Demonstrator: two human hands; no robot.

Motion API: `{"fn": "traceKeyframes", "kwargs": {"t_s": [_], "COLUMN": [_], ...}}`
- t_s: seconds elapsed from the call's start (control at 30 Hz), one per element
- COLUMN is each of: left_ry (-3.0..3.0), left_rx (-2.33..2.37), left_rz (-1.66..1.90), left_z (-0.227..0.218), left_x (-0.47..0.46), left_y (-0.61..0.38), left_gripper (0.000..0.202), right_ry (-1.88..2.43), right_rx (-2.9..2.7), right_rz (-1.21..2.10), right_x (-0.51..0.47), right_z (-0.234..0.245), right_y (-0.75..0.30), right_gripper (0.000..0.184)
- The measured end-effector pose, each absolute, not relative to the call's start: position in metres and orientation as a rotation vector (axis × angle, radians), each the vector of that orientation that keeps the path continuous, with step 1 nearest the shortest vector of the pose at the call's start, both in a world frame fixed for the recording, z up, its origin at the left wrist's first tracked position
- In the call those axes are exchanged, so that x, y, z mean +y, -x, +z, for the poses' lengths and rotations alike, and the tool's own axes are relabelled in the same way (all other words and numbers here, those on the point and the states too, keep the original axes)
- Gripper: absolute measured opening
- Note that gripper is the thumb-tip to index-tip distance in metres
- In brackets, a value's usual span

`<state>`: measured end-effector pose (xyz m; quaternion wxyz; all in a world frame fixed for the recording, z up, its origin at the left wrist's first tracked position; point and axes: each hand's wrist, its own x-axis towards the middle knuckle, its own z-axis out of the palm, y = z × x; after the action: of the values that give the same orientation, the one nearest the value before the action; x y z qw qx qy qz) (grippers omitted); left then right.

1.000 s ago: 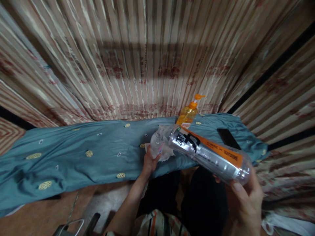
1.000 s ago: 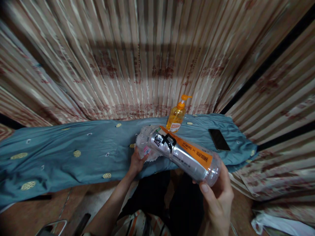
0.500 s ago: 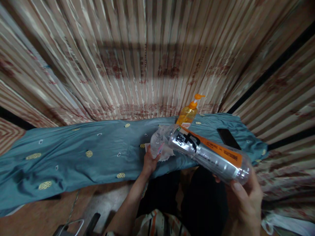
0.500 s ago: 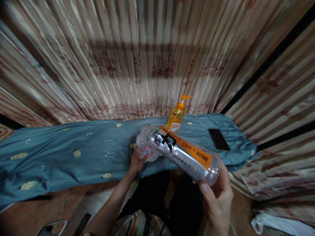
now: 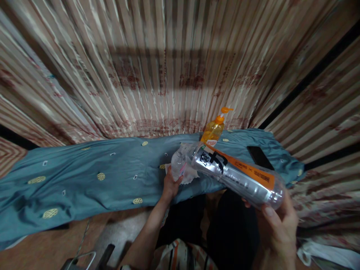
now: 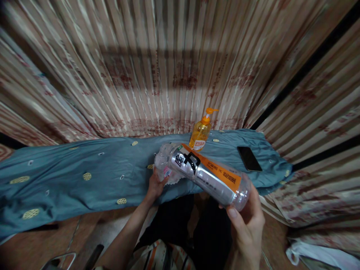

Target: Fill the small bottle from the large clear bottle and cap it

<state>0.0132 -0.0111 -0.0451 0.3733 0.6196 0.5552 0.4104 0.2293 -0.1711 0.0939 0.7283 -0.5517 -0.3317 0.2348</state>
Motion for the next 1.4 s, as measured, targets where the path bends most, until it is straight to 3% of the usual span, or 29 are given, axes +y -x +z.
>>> {"fn": "traceKeyframes", "kwargs": {"t_s": [1.4], "left_ry": [-1.582], "left_rx": [1.416], "left_rz": [1.099], "left_z": [-0.0513], "left_x": [-0.009], "left_y": [-0.0148], "left_gripper": [0.061], "right_ry": [1.162], "right_rx": [-0.767], "right_rz": [0.507], "right_x": [-0.1708], "right_z": [0.0927], "right_y": [-0.2315], "right_gripper": [0.071]}}
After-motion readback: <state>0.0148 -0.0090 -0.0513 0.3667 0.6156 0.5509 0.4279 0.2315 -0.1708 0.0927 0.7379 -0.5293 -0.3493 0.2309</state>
